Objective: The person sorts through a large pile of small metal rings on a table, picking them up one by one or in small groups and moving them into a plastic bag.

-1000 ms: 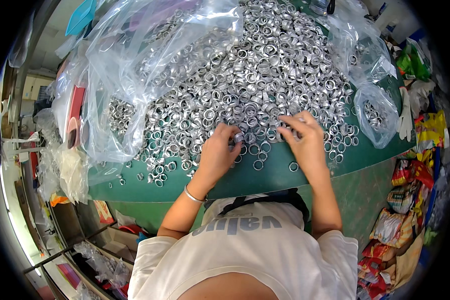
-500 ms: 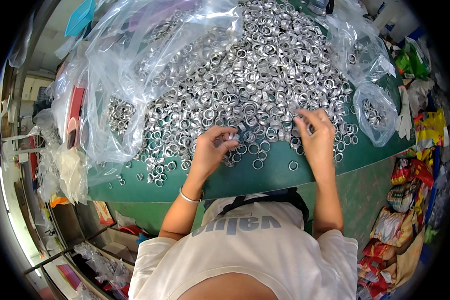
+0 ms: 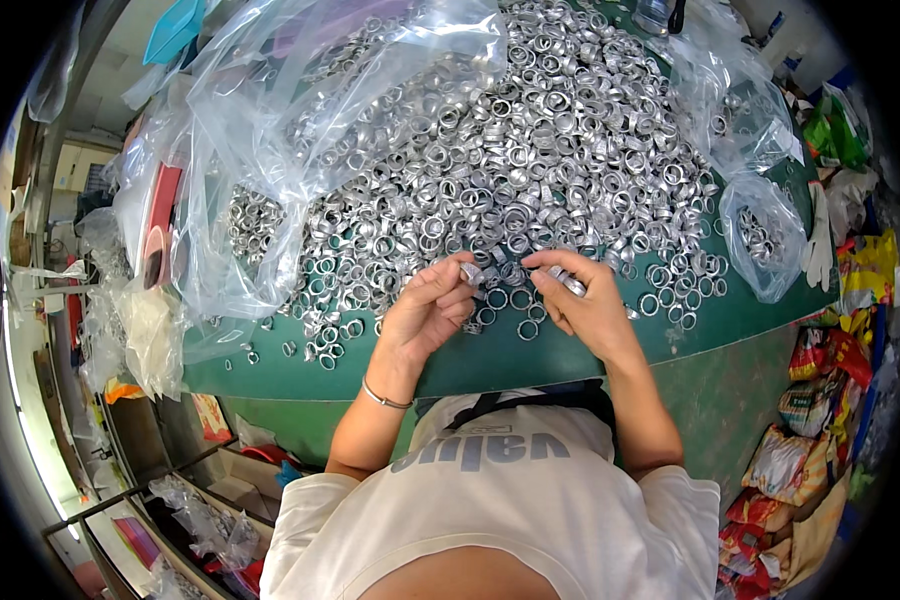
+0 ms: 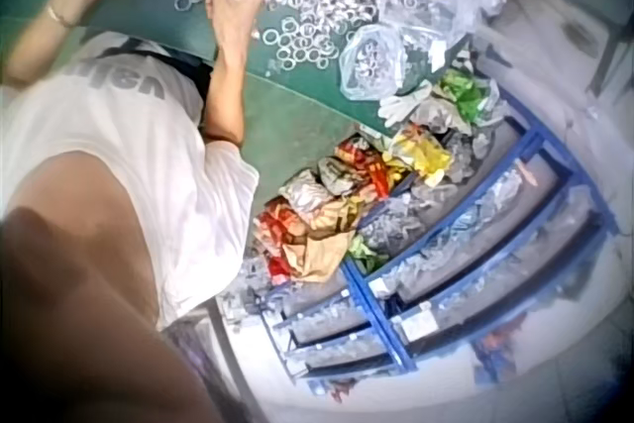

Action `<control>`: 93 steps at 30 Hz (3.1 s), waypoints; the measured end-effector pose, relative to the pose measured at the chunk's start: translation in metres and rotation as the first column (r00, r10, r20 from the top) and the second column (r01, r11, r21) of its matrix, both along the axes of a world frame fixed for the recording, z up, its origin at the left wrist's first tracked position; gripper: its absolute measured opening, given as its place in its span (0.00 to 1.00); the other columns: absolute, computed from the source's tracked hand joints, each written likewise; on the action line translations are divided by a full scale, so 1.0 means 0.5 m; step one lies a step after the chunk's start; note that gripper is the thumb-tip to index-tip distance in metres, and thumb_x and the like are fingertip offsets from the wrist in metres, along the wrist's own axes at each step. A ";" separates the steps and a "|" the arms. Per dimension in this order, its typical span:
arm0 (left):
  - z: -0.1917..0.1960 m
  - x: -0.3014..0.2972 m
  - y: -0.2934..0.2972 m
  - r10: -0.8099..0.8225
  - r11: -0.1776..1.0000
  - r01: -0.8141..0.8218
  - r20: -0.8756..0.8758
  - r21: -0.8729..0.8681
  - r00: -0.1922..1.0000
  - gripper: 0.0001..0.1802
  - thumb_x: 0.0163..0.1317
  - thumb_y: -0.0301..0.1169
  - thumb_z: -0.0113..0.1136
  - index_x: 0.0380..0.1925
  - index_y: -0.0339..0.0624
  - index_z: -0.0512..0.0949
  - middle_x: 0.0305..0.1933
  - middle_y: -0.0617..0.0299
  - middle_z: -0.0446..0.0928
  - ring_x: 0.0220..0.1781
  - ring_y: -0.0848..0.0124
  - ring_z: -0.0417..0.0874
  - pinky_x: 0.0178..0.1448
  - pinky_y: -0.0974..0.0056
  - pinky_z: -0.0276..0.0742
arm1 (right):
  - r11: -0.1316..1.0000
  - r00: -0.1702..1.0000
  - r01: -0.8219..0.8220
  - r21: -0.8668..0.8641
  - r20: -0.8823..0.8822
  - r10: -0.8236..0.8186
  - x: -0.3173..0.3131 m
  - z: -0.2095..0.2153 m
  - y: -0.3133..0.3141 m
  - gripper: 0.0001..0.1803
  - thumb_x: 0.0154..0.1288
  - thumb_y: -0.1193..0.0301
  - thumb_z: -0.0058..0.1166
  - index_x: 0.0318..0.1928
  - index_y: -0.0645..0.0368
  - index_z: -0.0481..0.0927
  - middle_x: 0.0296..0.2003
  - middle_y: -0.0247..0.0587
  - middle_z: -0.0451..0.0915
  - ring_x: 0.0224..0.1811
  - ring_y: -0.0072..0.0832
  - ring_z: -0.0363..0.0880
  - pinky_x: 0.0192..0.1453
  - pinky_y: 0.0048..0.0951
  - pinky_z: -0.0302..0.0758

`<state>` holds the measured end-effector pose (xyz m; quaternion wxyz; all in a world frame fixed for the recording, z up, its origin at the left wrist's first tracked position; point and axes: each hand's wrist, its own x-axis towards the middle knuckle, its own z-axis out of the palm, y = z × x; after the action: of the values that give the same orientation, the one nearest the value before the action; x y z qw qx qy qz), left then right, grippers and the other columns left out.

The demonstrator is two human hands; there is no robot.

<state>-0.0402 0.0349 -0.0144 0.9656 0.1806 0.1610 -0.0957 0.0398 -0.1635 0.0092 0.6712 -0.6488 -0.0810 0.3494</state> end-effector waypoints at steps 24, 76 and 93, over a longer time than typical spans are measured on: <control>-0.028 -0.053 -0.086 -0.048 0.942 -0.048 -0.275 -0.331 0.960 0.15 0.66 0.38 0.41 0.41 0.40 0.73 0.39 0.59 0.75 0.42 0.67 0.78 0.47 0.61 0.77 | 0.933 0.250 -0.161 -0.321 0.902 0.353 -0.071 0.037 0.104 0.14 0.41 0.68 0.64 0.29 0.58 0.76 0.34 0.36 0.74 0.34 0.34 0.74 0.38 0.33 0.71; 0.023 -0.157 -0.075 -0.285 0.951 0.185 -0.465 -0.249 0.838 0.17 0.67 0.41 0.47 0.43 0.39 0.73 0.33 0.59 0.72 0.23 0.75 0.69 0.11 0.78 0.59 | 0.920 0.241 -0.042 -0.390 0.889 0.388 -0.004 -0.012 0.188 0.09 0.47 0.79 0.56 0.33 0.61 0.76 0.39 0.40 0.73 0.40 0.38 0.70 0.42 0.35 0.68; -0.019 -0.191 -0.072 -0.223 0.974 0.202 -0.279 -0.103 0.934 0.10 0.62 0.32 0.56 0.40 0.38 0.76 0.29 0.64 0.71 0.26 0.76 0.71 0.14 0.79 0.58 | 0.812 0.182 0.133 -0.568 0.819 0.544 -0.026 -0.043 0.235 0.06 0.45 0.71 0.62 0.24 0.58 0.79 0.30 0.37 0.69 0.39 0.33 0.66 0.44 0.37 0.58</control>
<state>-0.1355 -0.0008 -0.0240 0.9215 0.1459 0.2764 -0.2306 0.0269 -0.0462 -0.0125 0.2064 -0.8549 -0.4746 -0.0353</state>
